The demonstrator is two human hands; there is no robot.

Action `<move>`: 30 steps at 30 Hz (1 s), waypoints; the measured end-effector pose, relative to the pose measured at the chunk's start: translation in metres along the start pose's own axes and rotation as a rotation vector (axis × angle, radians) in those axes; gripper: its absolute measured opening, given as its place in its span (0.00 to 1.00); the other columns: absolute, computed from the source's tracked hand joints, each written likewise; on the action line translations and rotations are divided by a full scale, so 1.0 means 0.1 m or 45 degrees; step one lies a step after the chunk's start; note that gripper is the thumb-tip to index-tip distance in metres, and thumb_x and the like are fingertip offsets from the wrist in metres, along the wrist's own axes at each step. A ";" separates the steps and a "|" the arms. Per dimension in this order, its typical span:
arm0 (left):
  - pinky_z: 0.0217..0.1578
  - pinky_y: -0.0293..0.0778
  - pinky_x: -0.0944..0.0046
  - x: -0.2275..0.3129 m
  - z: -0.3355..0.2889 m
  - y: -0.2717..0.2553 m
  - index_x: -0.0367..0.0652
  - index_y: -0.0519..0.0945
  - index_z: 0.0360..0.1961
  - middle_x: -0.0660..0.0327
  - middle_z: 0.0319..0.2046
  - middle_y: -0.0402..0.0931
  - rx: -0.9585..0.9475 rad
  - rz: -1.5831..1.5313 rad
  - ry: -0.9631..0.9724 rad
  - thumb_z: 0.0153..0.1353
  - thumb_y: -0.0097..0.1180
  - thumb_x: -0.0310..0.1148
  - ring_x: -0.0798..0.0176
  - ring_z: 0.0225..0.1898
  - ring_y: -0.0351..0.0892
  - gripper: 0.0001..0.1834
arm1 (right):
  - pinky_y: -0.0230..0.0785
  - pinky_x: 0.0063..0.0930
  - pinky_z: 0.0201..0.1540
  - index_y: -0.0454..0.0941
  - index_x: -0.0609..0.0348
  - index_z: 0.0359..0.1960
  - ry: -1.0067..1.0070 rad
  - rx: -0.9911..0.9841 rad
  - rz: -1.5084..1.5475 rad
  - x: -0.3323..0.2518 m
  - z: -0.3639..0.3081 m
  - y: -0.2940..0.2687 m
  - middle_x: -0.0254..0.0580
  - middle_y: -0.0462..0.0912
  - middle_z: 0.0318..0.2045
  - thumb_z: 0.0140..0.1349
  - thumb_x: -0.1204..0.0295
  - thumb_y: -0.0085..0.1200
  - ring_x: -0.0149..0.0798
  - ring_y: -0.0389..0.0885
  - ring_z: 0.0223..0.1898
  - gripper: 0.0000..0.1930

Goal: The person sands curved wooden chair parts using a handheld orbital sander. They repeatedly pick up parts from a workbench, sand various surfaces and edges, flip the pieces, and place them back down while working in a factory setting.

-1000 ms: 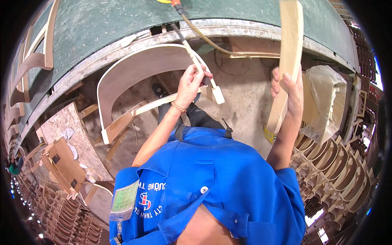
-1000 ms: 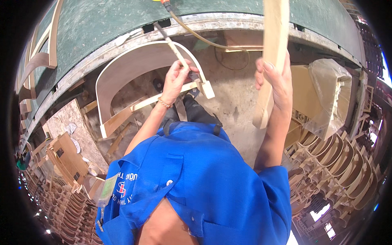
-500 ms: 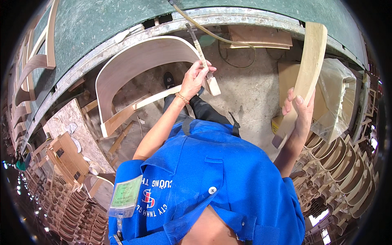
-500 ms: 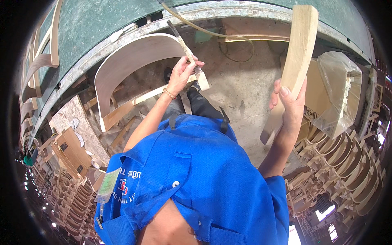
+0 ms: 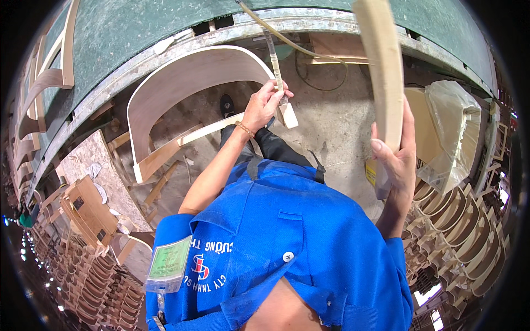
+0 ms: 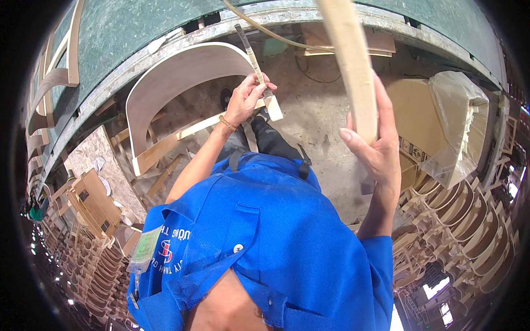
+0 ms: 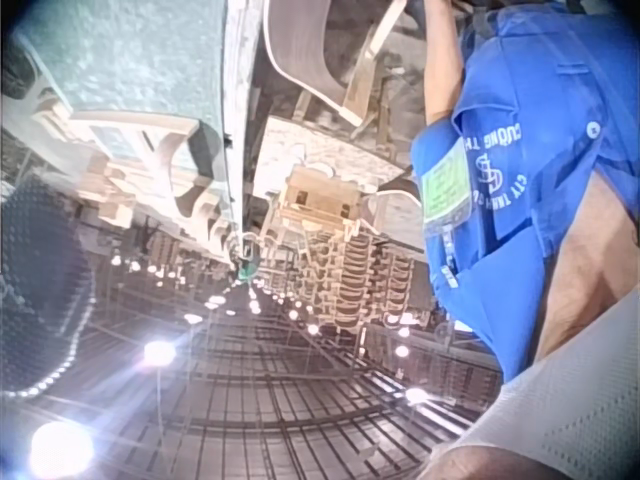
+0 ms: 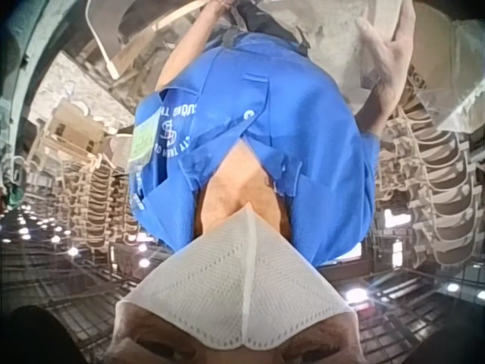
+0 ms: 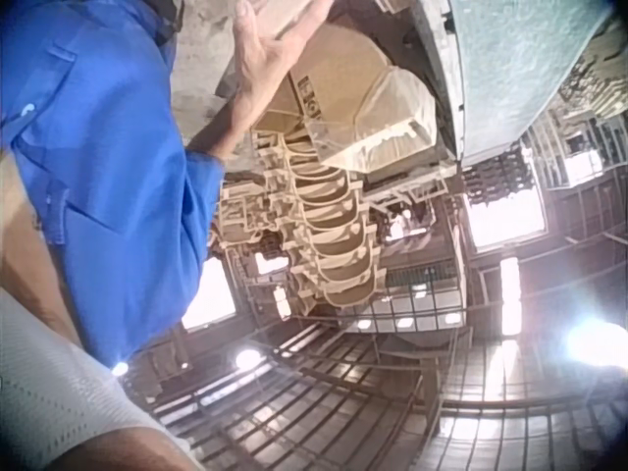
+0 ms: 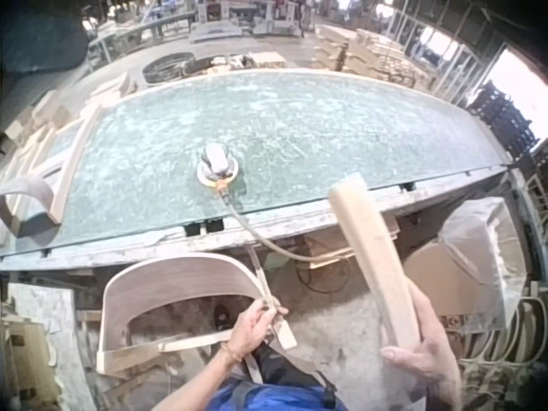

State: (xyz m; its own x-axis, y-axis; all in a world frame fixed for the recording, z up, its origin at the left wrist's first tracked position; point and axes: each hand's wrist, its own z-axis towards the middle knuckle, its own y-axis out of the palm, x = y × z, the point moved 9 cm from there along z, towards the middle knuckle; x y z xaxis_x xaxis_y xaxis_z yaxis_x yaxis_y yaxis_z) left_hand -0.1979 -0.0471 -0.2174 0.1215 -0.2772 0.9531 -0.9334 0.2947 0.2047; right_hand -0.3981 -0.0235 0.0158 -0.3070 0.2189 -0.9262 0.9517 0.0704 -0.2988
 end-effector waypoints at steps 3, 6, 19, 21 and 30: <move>0.46 0.74 0.67 0.07 -0.02 0.03 0.38 0.71 0.50 0.57 0.40 0.80 0.015 0.072 -0.004 0.69 0.43 0.31 0.68 0.44 0.79 0.12 | 0.71 0.28 0.43 0.56 0.59 0.68 -0.139 -0.184 -0.229 -0.08 0.01 0.07 0.45 0.75 0.49 0.50 0.74 0.63 0.35 0.77 0.41 0.42; 0.46 0.74 0.68 0.10 -0.05 0.01 0.38 0.71 0.49 0.58 0.39 0.81 0.060 0.099 0.012 0.69 0.43 0.30 0.68 0.43 0.79 0.12 | 0.70 0.34 0.49 0.60 0.56 0.67 -0.247 -0.254 -0.557 -0.24 0.06 0.14 0.44 0.75 0.55 0.50 0.72 0.64 0.42 0.78 0.46 0.40; 0.46 0.73 0.68 0.20 -0.08 0.04 0.39 0.73 0.47 0.60 0.36 0.81 0.103 0.261 0.045 0.67 0.44 0.28 0.69 0.43 0.80 0.10 | 0.73 0.33 0.48 0.60 0.38 0.67 -0.164 -0.612 -1.477 -0.39 0.60 0.36 0.45 0.76 0.56 0.59 0.58 0.57 0.38 0.78 0.49 0.34; 0.45 0.73 0.68 0.19 -0.08 0.04 0.39 0.73 0.47 0.60 0.36 0.81 0.116 0.270 0.046 0.67 0.44 0.28 0.69 0.42 0.80 0.10 | 0.74 0.36 0.46 0.61 0.34 0.67 -0.382 -0.355 -0.978 -0.58 0.62 0.33 0.43 0.78 0.51 0.59 0.58 0.57 0.39 0.78 0.46 0.33; 0.44 0.74 0.67 0.21 -0.07 0.06 0.39 0.73 0.47 0.59 0.36 0.82 0.088 0.305 0.103 0.67 0.44 0.27 0.67 0.42 0.82 0.10 | 0.71 0.37 0.46 0.60 0.31 0.67 -0.302 -0.329 -0.824 -0.46 0.61 0.31 0.45 0.79 0.43 0.59 0.62 0.57 0.45 0.79 0.40 0.33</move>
State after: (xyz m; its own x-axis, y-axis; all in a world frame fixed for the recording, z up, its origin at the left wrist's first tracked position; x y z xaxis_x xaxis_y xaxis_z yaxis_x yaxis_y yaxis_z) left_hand -0.1984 -0.0444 -0.1948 -0.0814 -0.1320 0.9879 -0.9594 0.2789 -0.0418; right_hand -0.3546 -0.0902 0.0348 -0.7712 -0.1587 -0.6165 0.5408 0.3477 -0.7659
